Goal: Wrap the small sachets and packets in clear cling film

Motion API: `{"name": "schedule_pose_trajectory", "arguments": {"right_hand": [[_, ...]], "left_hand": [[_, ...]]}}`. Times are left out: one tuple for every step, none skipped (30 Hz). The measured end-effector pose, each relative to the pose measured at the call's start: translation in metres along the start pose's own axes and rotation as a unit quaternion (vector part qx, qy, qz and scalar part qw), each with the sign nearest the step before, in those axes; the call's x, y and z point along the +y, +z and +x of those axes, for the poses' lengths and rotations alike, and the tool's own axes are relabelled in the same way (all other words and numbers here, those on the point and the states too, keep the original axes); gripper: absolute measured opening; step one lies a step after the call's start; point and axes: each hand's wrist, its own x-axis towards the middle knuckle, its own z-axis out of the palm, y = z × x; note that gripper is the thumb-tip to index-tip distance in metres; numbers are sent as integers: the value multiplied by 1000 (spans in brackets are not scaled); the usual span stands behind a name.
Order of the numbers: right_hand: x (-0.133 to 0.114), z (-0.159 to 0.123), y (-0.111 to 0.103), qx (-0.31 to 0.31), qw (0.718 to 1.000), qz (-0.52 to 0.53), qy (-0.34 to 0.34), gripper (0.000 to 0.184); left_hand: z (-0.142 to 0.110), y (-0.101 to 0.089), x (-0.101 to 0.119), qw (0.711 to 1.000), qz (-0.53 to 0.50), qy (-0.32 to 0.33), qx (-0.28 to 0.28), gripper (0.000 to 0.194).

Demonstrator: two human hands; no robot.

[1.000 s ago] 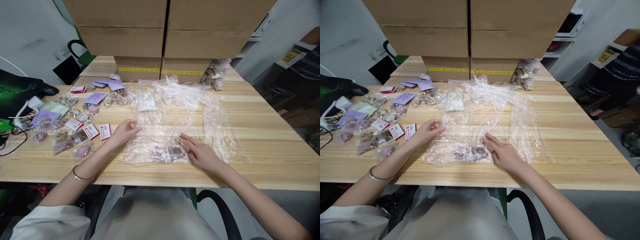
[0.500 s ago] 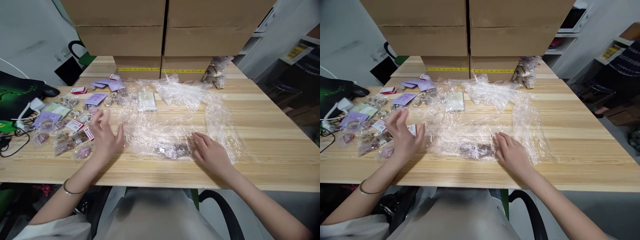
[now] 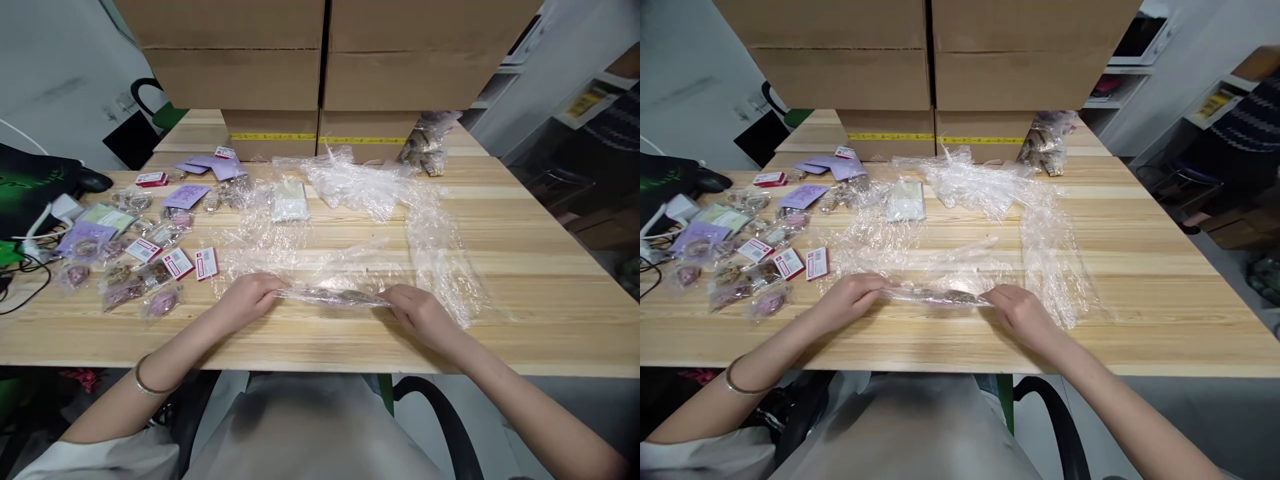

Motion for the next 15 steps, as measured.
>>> {"name": "schedule_pose_trajectory", "arguments": {"right_hand": [[-1,5,-2,-5,999,15,34,33],[-2,12,-4,-14,997,28,73,32],[-3,19,-5,-27,992,34,115,29],[-4,27,-6,-42,987,31,155,25],[-5,34,-5,-58,980,19,191,19],[-6,41,-4,-73,972,-3,223,15],[-7,46,-1,-82,964,-32,249,15],[-7,50,1,-85,956,-65,272,20],[-8,53,4,-82,949,-95,289,26],[-8,54,7,-74,943,-119,302,31],[-8,54,9,-59,938,-138,312,35],[-7,53,9,-38,936,-152,314,38],[-5,50,8,-16,940,-158,302,41],[-1,48,6,7,948,-158,276,43],[2,45,3,28,960,-149,237,47]], "left_hand": [[1,-3,2,999,-33,-28,-1,34],[3,-4,3,997,-62,-54,-2,33],[5,-4,5,994,-83,-77,0,33],[7,-4,6,991,-95,-96,4,32],[10,-4,7,989,-96,-112,11,30],[12,-3,8,989,-83,-125,18,29],[14,-3,8,989,-60,-134,22,28],[16,-3,8,989,-29,-141,22,30],[16,-3,8,989,3,-145,17,34],[17,-3,7,988,34,-149,8,39],[16,-2,6,986,62,-154,-2,42],[15,-1,5,983,88,-161,-9,44],[13,0,4,979,118,-169,-7,44],[11,2,4,973,155,-174,10,41],[9,5,5,964,195,-173,42,36]]}}
